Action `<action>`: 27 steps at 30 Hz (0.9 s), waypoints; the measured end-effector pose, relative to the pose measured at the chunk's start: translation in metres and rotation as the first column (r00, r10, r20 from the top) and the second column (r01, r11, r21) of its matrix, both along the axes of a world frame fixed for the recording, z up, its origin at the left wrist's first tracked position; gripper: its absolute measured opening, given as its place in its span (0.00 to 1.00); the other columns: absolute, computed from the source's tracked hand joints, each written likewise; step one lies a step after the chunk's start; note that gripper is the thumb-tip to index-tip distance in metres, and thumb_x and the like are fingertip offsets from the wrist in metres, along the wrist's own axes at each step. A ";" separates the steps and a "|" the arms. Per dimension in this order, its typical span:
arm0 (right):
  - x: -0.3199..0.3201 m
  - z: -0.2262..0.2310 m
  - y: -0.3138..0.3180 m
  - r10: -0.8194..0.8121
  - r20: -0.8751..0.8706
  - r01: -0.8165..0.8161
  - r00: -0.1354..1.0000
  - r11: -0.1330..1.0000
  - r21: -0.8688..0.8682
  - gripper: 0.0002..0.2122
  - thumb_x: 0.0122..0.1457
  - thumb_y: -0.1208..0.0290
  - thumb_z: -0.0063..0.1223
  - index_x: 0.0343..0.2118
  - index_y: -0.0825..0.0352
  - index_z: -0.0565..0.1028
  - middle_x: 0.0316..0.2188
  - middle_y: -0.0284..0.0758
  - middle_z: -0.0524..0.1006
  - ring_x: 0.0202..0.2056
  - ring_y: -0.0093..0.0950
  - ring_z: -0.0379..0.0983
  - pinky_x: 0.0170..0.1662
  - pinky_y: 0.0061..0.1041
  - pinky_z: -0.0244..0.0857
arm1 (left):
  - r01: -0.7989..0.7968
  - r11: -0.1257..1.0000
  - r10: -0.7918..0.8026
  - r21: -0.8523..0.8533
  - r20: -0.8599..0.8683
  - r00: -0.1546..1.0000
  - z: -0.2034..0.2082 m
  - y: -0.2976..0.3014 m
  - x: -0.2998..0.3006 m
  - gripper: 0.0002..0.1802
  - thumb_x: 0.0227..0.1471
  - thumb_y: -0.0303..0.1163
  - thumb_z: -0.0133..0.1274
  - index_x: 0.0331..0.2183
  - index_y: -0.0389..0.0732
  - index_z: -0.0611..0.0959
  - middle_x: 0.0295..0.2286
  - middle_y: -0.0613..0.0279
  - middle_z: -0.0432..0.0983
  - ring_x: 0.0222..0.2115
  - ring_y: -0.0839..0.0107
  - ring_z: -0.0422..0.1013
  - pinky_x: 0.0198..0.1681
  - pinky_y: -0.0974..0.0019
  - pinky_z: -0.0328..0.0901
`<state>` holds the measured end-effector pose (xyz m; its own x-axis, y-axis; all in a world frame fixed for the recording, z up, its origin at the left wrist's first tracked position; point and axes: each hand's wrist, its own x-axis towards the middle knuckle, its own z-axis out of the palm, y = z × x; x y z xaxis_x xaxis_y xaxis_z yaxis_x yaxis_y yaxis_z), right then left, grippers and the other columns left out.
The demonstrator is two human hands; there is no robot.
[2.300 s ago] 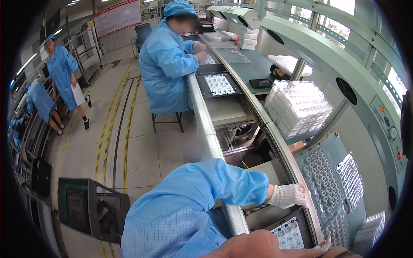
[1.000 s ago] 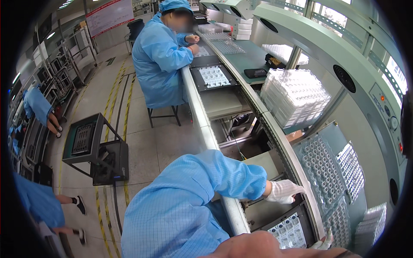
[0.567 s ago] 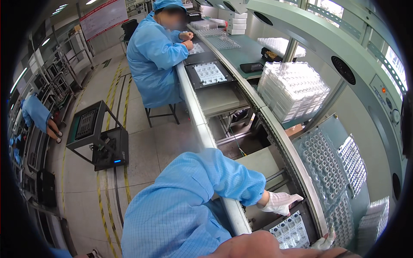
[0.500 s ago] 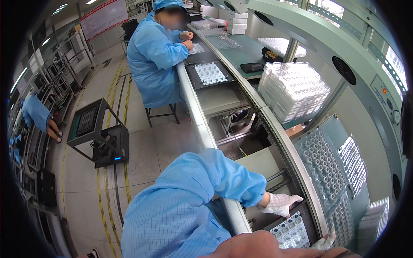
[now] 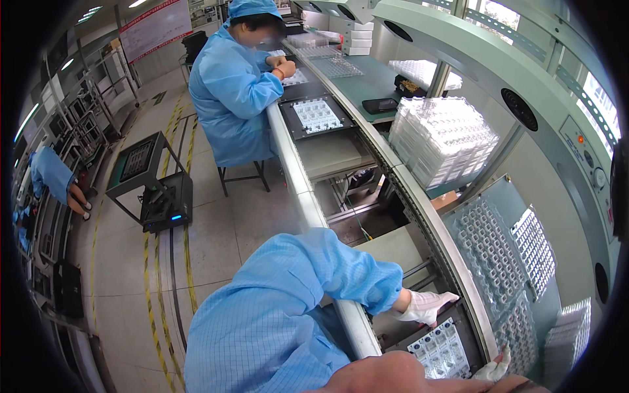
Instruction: Assembling small electronic components onto a printed circuit board on a factory conveyor line.
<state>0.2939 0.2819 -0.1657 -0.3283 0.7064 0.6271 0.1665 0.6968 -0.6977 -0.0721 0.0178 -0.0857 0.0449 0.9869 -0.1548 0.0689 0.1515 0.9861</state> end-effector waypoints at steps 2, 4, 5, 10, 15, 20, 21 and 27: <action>0.000 0.003 0.000 0.048 0.026 -0.049 0.998 0.999 0.020 0.19 0.62 0.83 0.34 0.56 0.76 0.67 0.54 0.46 0.70 0.59 0.35 0.64 0.66 0.33 0.50 | 0.000 1.000 0.000 -0.023 0.001 1.000 0.004 -0.003 -0.004 0.55 0.41 0.22 0.61 0.65 0.50 0.48 0.30 0.56 0.68 0.23 0.65 0.73 0.23 0.61 0.70; -0.007 0.007 -0.003 0.097 0.017 -0.097 0.995 0.994 0.043 0.19 0.62 0.82 0.36 0.56 0.75 0.67 0.53 0.45 0.70 0.58 0.35 0.65 0.65 0.33 0.51 | -0.004 0.999 0.004 -0.034 0.001 1.000 0.002 -0.004 -0.008 0.55 0.41 0.21 0.60 0.65 0.50 0.48 0.29 0.57 0.68 0.23 0.65 0.73 0.23 0.61 0.70; -0.015 0.010 -0.008 0.117 -0.008 -0.116 0.993 0.992 0.052 0.19 0.61 0.82 0.38 0.56 0.74 0.68 0.52 0.44 0.71 0.56 0.35 0.66 0.63 0.33 0.53 | -0.014 0.999 0.013 -0.040 -0.022 1.000 0.002 -0.005 -0.009 0.55 0.42 0.20 0.60 0.65 0.50 0.48 0.29 0.56 0.68 0.23 0.66 0.73 0.23 0.62 0.69; -0.007 0.066 -0.079 -0.104 0.021 0.102 0.994 0.992 0.075 0.17 0.59 0.82 0.44 0.52 0.70 0.73 0.48 0.40 0.73 0.49 0.33 0.70 0.54 0.30 0.62 | 0.044 0.997 -0.042 -0.059 0.043 0.998 0.041 -0.009 -0.003 0.54 0.43 0.21 0.60 0.65 0.49 0.49 0.30 0.57 0.70 0.30 0.67 0.71 0.29 0.61 0.70; -0.059 0.098 -0.100 -0.235 0.178 0.210 0.956 0.967 0.147 0.16 0.55 0.79 0.52 0.47 0.67 0.78 0.40 0.38 0.78 0.39 0.33 0.75 0.45 0.32 0.69 | 0.061 0.998 -0.062 -0.010 -0.159 0.985 0.021 -0.011 -0.032 0.53 0.45 0.25 0.58 0.66 0.42 0.46 0.33 0.54 0.73 0.31 0.67 0.72 0.34 0.62 0.70; -0.068 0.102 -0.092 -0.148 0.205 0.102 0.968 0.970 0.221 0.22 0.46 0.85 0.45 0.46 0.64 0.79 0.34 0.42 0.76 0.37 0.40 0.73 0.41 0.34 0.69 | -0.030 0.985 0.010 -0.171 -0.116 0.993 0.032 -0.015 -0.037 0.57 0.42 0.23 0.60 0.67 0.42 0.45 0.28 0.57 0.71 0.22 0.69 0.72 0.27 0.66 0.67; -0.064 0.104 -0.090 -0.070 0.134 0.034 0.989 0.968 0.249 0.23 0.45 0.85 0.44 0.46 0.64 0.79 0.35 0.42 0.76 0.38 0.40 0.72 0.41 0.34 0.69 | -0.022 0.984 -0.001 -0.175 -0.129 0.992 0.033 -0.011 -0.035 0.56 0.43 0.25 0.60 0.67 0.43 0.46 0.27 0.58 0.69 0.22 0.70 0.72 0.28 0.66 0.68; -0.055 0.112 -0.107 -0.153 0.275 0.095 0.949 0.972 0.213 0.26 0.43 0.86 0.41 0.47 0.63 0.78 0.37 0.41 0.77 0.36 0.40 0.73 0.42 0.31 0.70 | 0.132 0.975 -0.141 -0.179 -0.038 0.989 0.038 0.002 -0.038 0.49 0.49 0.29 0.57 0.66 0.44 0.50 0.36 0.58 0.66 0.25 0.70 0.71 0.30 0.66 0.68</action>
<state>0.2389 0.1749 -0.0532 -0.4324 0.6267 0.6483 0.4336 0.7749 -0.4599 -0.1104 0.0193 -0.0473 0.1650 0.9292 -0.3308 0.1497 0.3079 0.9396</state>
